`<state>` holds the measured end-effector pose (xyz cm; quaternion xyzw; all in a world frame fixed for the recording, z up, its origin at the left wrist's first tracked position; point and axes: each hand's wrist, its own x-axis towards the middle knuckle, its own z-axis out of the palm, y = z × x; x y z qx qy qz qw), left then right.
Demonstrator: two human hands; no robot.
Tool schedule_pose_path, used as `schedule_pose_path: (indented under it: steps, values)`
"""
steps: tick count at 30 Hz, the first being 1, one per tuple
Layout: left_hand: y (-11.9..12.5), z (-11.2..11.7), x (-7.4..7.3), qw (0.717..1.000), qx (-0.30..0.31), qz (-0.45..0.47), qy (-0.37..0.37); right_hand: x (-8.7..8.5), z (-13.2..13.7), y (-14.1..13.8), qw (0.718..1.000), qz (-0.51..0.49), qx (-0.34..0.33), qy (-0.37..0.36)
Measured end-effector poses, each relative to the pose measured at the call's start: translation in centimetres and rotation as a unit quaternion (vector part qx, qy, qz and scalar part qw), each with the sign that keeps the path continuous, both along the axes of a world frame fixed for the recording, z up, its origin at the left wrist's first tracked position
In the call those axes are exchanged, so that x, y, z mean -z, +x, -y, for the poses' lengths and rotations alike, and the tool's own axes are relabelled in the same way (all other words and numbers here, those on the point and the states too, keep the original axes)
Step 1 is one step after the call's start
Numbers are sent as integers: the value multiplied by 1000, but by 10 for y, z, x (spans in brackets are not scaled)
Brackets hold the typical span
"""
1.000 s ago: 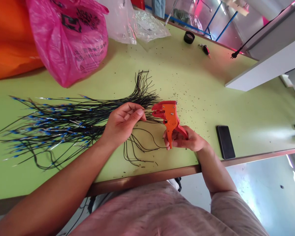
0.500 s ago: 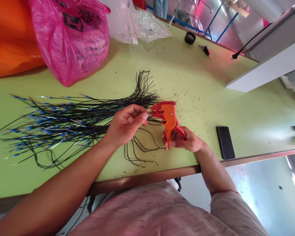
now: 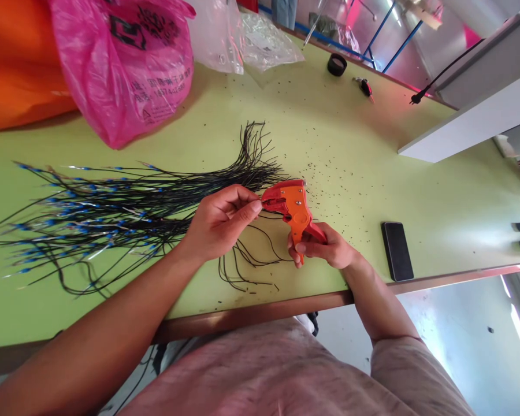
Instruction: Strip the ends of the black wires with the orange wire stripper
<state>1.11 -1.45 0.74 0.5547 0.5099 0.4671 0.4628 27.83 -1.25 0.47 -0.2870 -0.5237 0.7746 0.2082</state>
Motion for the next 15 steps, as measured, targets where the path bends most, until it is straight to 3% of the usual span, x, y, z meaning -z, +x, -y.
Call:
schedule_pose_path:
  steps: [9, 15]
  values:
    - [0, 4, -12, 1000, 3, -12, 7, -4, 2, -3, 1000, 8, 12, 20]
    - [1, 10, -10, 999, -28, -15, 8, -1, 8, -7, 998, 39, 33, 40]
